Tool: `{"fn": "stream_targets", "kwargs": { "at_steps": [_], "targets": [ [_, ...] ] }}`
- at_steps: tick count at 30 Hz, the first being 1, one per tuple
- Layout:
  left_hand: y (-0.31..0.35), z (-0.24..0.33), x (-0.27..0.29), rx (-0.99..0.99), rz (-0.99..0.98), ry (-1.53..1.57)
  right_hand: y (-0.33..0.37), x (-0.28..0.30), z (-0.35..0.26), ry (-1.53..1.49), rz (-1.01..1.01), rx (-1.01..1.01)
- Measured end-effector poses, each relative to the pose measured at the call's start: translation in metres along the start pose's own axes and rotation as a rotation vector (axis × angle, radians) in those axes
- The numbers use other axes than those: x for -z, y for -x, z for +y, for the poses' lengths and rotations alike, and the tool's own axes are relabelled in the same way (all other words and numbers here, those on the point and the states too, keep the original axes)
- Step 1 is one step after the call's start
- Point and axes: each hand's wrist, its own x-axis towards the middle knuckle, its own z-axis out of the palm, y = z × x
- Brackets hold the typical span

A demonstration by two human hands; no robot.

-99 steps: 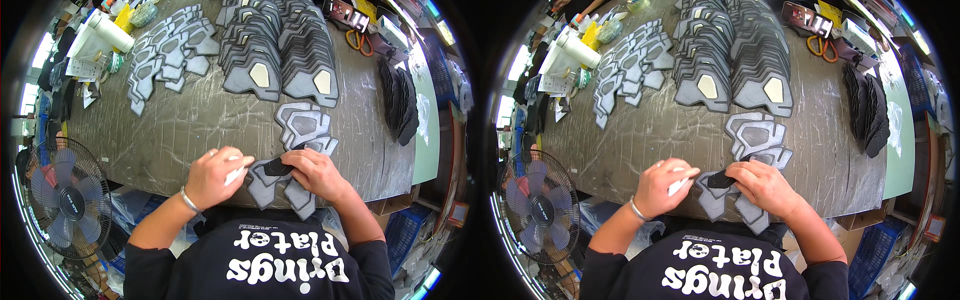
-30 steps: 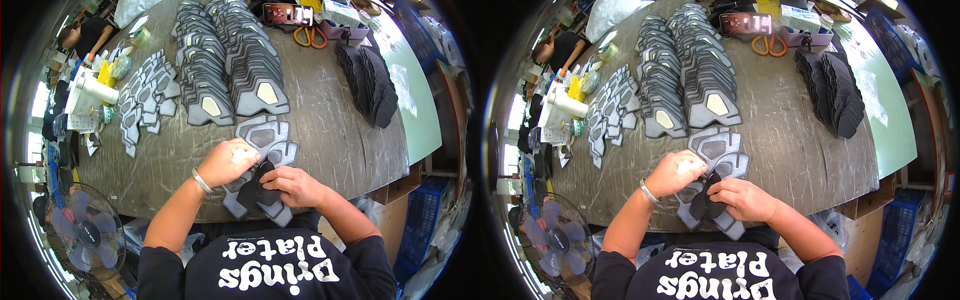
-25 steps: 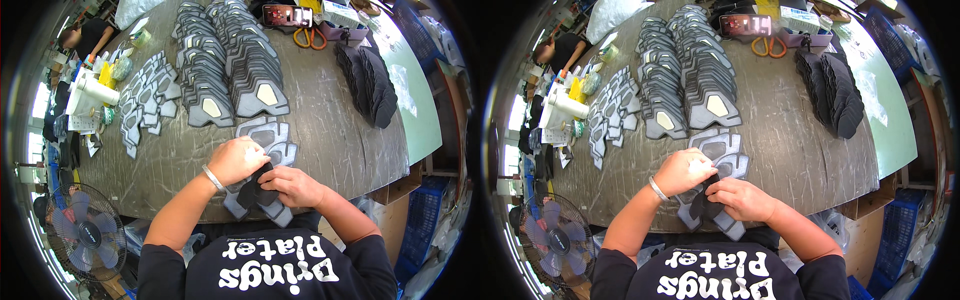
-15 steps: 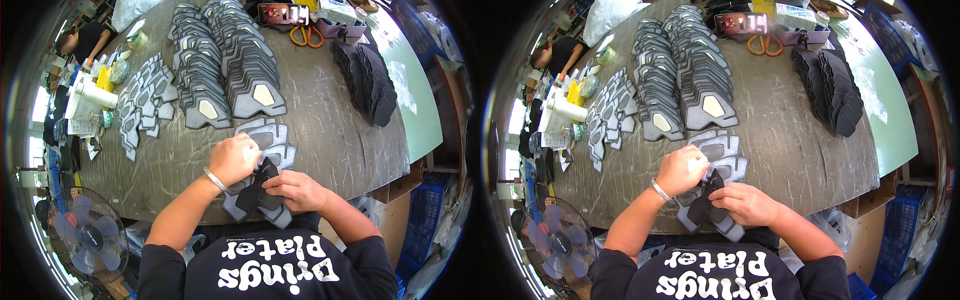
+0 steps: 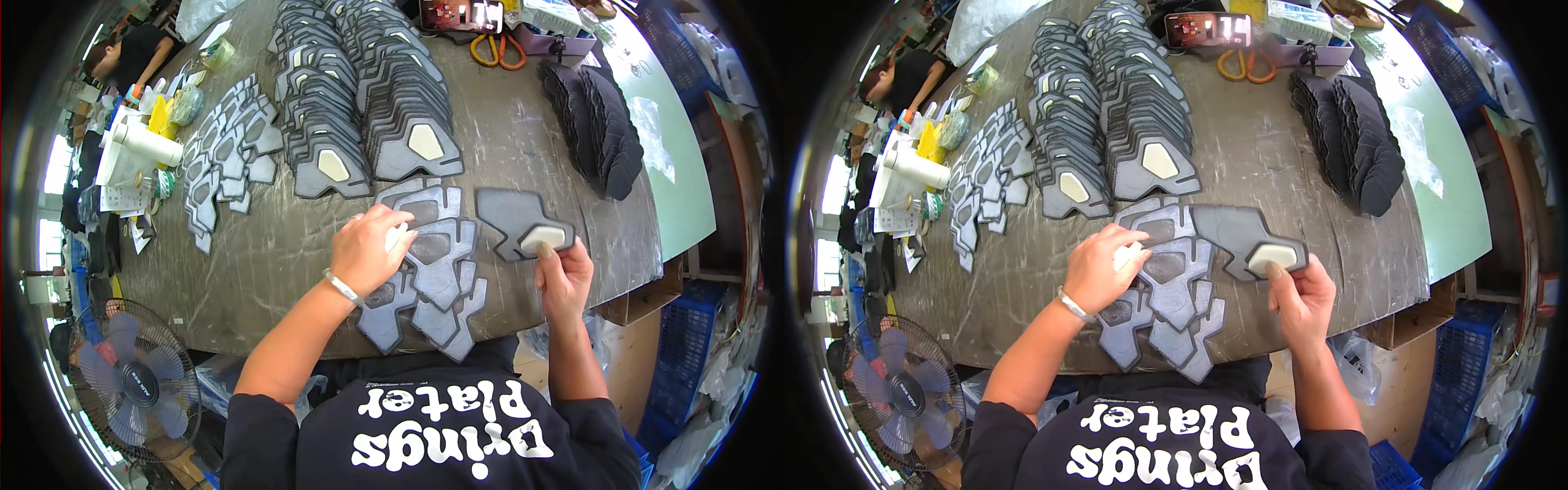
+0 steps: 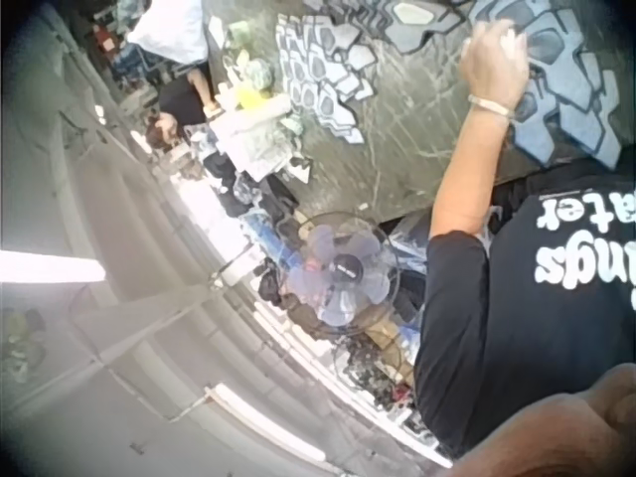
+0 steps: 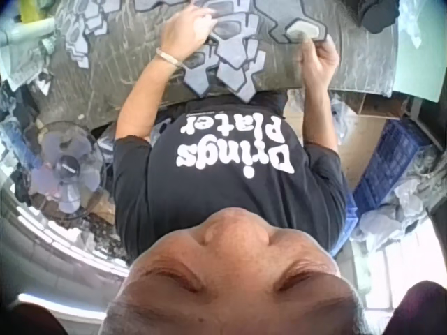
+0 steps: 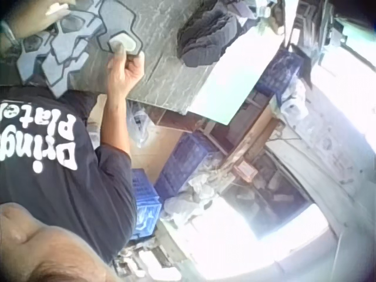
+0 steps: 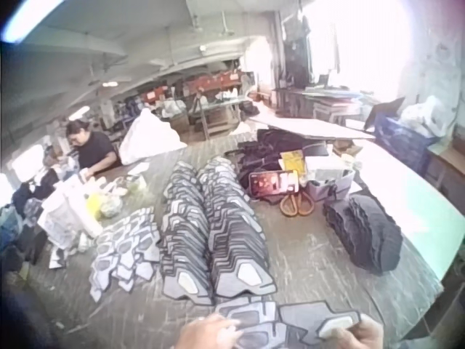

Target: The person picks up small white adhesive pads from a large plastic bag and peels them from their backing paper before pressing them onto the center of grey shoe components on a table.

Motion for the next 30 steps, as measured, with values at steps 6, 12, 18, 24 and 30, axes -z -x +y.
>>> {"fn": "stream_targets", "kwargs": {
  "at_steps": [6, 12, 18, 24, 30],
  "targets": [
    [0.037, -0.021, 0.034, 0.022, 0.251, 0.453, -0.045, -0.065, -0.008, 0.11, -0.162, -0.047],
    [0.092, -0.05, 0.043, 0.402, 0.182, 0.749, -0.092, -0.172, 0.005, 0.837, -0.408, 0.198],
    [0.115, -0.068, 0.045, 0.471, 0.201, 0.98, -0.113, -0.225, 0.047, 1.016, -0.454, 0.399],
    [0.117, -0.063, 0.039, 0.569, 0.191, 1.366, -0.063, -0.218, 0.01, 0.89, -0.447, 0.308],
    [0.109, -0.047, 0.024, 0.505, -0.024, 1.381, -0.001, -0.204, -0.002, 0.753, -0.681, 0.096]
  ]
}}
